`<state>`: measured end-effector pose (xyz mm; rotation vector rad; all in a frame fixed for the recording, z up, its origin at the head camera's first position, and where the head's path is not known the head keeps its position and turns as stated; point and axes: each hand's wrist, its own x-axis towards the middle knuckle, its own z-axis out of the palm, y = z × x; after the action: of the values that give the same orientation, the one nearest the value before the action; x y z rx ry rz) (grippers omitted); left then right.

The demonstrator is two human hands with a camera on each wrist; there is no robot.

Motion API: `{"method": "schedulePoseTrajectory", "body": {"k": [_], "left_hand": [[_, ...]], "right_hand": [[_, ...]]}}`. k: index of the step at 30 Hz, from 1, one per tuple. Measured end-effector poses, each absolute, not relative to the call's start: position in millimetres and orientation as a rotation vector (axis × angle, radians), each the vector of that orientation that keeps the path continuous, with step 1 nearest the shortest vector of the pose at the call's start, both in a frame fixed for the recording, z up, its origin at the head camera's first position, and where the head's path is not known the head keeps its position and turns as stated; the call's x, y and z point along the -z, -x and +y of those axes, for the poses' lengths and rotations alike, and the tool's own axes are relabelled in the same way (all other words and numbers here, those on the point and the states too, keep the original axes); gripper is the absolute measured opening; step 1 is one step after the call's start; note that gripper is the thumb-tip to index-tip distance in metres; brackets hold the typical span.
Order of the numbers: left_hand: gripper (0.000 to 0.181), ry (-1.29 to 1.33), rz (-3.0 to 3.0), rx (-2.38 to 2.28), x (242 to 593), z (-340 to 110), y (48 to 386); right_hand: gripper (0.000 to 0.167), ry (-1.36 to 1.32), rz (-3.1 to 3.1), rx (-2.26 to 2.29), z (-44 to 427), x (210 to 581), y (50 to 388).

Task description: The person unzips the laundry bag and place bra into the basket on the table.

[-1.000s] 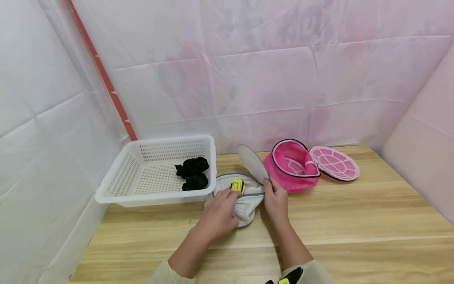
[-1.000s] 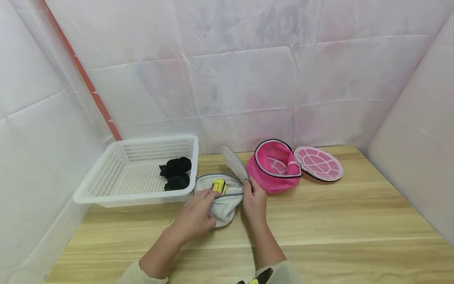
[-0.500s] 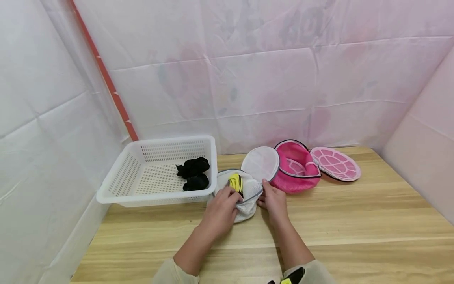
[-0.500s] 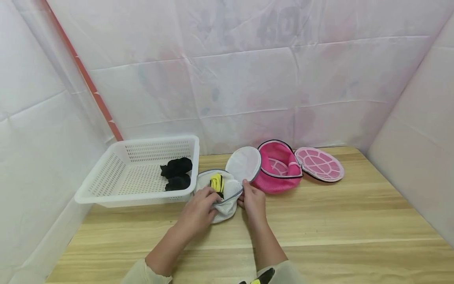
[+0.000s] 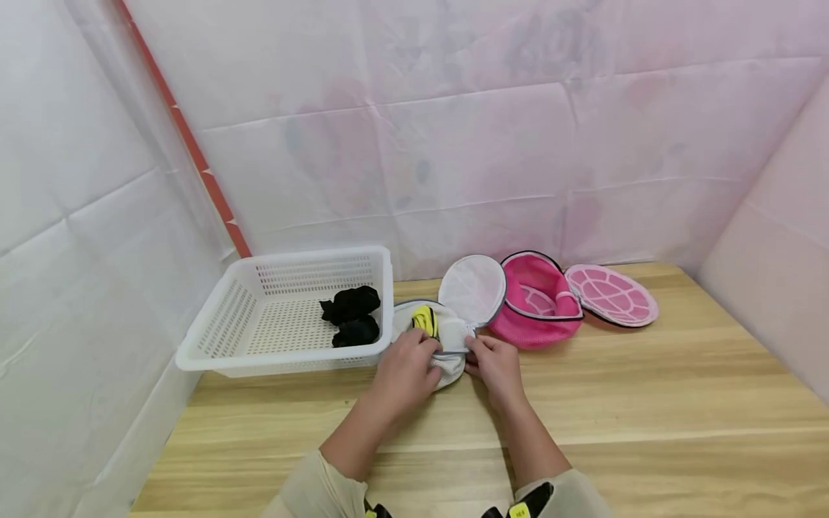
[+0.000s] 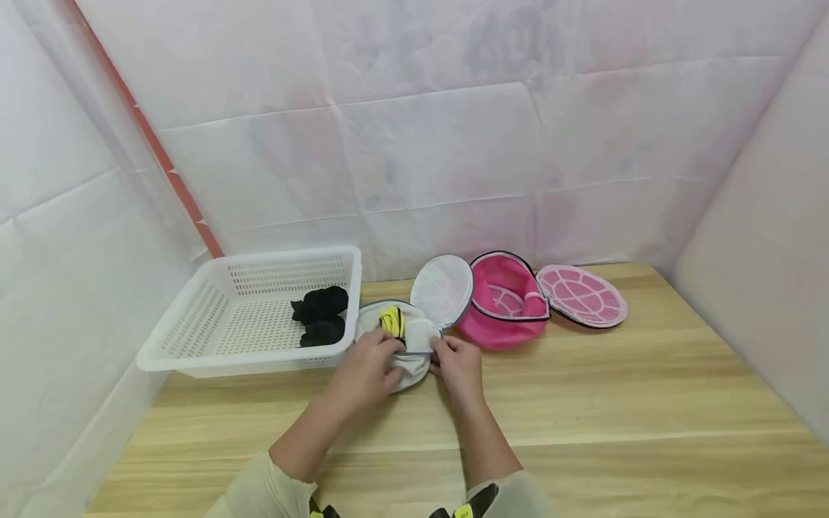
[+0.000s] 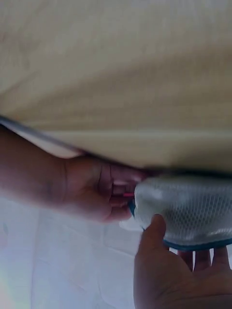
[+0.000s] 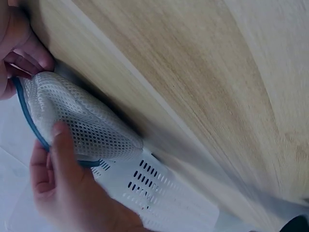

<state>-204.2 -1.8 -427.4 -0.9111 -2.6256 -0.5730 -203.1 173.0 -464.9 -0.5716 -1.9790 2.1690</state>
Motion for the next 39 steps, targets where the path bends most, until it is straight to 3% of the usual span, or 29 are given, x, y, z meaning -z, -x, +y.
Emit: {"method": "schedulePoseTrajectory", "body": {"k": [4, 10, 14, 23, 25, 30, 32, 39], "left_hand": [[0.032, 0.879, -2.723, 0.677, 404.1, 3.2, 211.1], [0.026, 0.776, -2.765, 0.632, 381.7, 18.9, 228.8], [0.011, 0.695, -2.888, 0.507, 380.7, 25.8, 242.2], [0.018, 0.533, -3.114, 0.449, 392.5, 36.0, 255.0], [0.025, 0.520, -3.142, 0.449, 394.1, 37.5, 254.2], [0.078, 0.440, -3.225, 0.519, 401.9, 39.0, 252.6], [0.091, 0.402, -3.246, 0.565, 405.2, 39.6, 253.4], [0.078, 0.377, -3.220, 0.664, 416.8, 42.6, 257.6]], "right_hand": [[0.032, 0.558, -1.954, -2.185, 172.9, 464.6, 203.8], [0.031, 0.552, -1.955, -2.181, 173.1, 465.5, 201.9], [0.026, 0.588, -1.949, -2.190, 174.3, 465.5, 201.2], [0.017, 0.557, -1.841, -2.358, 179.5, 466.0, 201.7], [0.015, 0.533, -1.803, -2.389, 180.2, 466.2, 201.8], [0.012, 0.522, -1.769, -2.410, 180.3, 466.4, 201.7], [0.012, 0.520, -1.769, -2.407, 180.2, 466.0, 201.7], [0.012, 0.534, -1.770, -2.391, 179.7, 465.4, 201.3]]}}
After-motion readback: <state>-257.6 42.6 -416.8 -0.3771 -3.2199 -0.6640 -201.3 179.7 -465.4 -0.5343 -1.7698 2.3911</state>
